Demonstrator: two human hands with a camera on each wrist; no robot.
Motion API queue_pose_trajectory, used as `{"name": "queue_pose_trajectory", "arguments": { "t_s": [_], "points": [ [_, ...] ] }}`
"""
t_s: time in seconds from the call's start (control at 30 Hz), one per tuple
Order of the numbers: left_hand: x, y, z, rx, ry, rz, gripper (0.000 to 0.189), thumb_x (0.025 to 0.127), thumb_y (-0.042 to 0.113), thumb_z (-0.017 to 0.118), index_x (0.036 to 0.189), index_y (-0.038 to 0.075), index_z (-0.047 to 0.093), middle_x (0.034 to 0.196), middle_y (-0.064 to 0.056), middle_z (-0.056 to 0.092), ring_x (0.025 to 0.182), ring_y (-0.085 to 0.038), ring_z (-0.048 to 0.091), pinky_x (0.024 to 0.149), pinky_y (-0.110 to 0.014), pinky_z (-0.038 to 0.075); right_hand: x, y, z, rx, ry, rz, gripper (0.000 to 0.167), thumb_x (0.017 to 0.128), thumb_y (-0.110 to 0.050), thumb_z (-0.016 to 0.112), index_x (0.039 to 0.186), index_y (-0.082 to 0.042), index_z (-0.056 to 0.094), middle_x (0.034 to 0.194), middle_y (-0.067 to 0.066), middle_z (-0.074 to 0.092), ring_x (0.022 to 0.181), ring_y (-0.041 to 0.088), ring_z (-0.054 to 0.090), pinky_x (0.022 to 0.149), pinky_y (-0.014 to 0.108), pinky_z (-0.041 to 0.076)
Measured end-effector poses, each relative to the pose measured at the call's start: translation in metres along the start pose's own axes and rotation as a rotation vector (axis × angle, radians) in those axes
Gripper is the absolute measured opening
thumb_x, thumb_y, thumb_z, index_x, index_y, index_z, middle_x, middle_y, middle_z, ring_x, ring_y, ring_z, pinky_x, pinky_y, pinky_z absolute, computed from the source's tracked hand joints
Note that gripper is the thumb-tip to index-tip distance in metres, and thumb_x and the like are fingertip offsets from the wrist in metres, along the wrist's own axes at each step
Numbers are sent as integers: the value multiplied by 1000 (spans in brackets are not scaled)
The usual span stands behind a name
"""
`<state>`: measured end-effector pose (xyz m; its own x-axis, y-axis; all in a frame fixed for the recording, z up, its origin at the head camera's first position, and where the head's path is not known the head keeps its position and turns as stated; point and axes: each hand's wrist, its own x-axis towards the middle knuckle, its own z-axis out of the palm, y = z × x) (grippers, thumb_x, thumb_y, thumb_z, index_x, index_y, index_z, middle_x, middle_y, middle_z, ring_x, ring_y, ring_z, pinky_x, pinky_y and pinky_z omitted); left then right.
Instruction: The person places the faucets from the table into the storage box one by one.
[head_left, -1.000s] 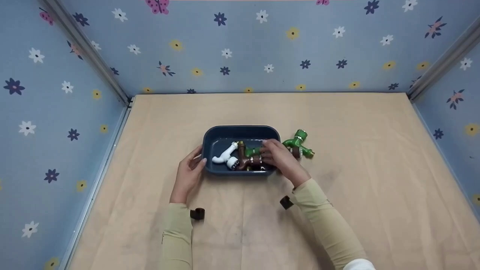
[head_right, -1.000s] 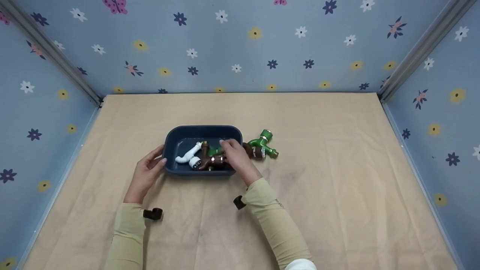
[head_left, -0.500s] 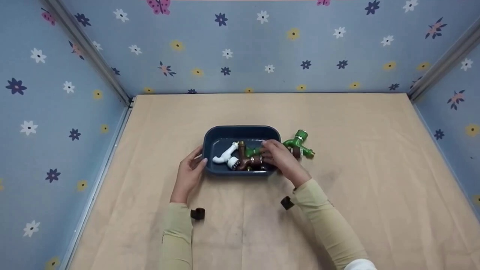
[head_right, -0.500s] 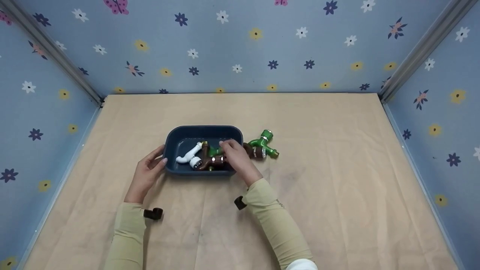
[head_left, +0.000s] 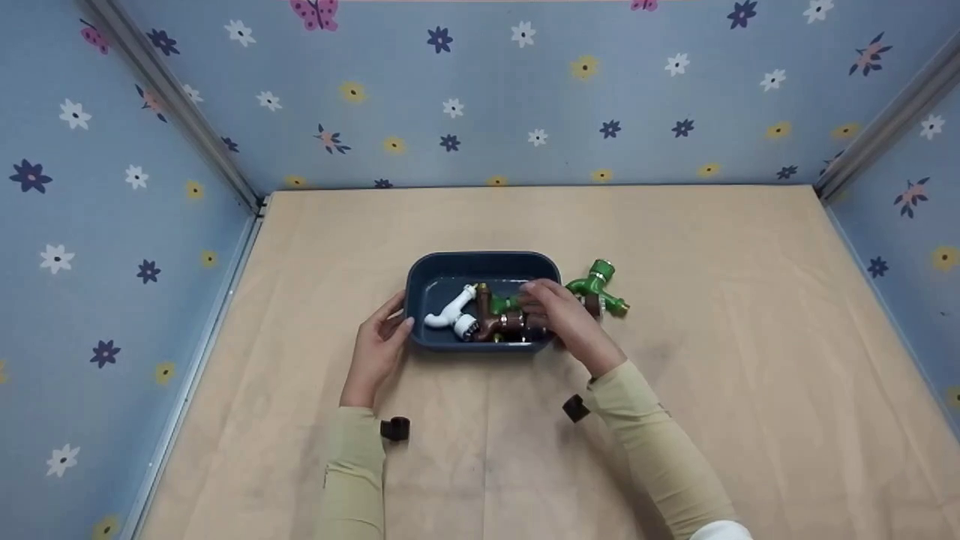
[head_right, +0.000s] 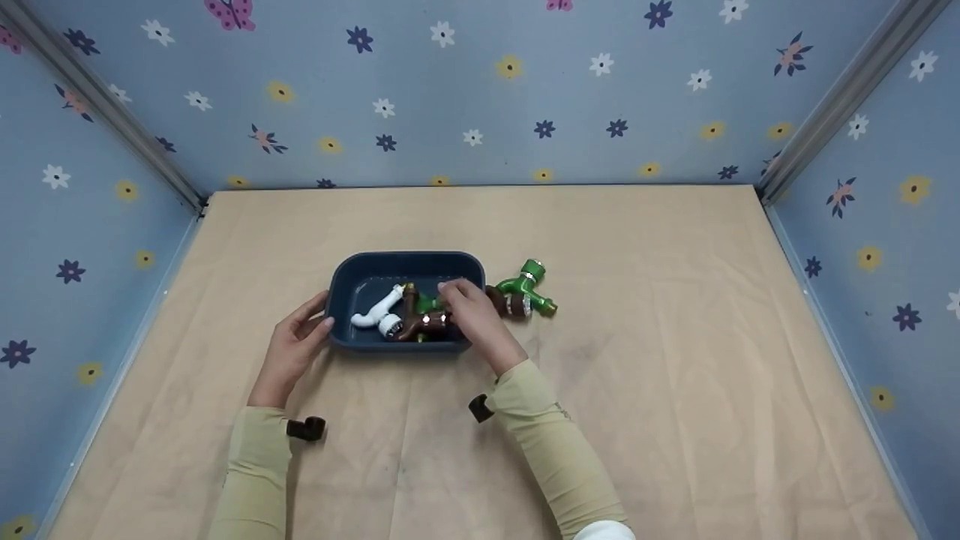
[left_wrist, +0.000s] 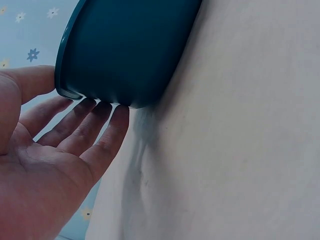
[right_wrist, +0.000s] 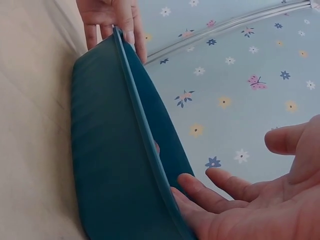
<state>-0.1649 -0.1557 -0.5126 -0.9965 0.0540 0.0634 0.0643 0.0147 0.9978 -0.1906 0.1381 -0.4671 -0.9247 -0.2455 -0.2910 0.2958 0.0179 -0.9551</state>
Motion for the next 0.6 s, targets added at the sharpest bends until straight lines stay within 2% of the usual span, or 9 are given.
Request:
{"name": "queue_pose_trajectory", "arguments": {
  "t_s": [0.53, 0.6],
  "points": [
    [0, 1, 1, 26, 9, -16, 49, 93, -5, 57, 139, -8, 42, 138, -28, 44, 123, -41, 48, 103, -36, 41, -14, -5, -7, 19, -20, -67, 37, 104, -25, 40, 127, 2, 50, 132, 30, 47, 124, 40, 46, 103, 46, 41],
    [1, -7, -1, 30, 16, -11, 49, 94, -2, 58, 140, -4, 44, 139, -24, 46, 123, -37, 49, 101, -32, 43, -16, -5, -9, 17, -19, -70, 37, 104, -26, 41, 127, 2, 50, 132, 29, 47, 124, 39, 47, 102, 45, 41]
  ]
}}
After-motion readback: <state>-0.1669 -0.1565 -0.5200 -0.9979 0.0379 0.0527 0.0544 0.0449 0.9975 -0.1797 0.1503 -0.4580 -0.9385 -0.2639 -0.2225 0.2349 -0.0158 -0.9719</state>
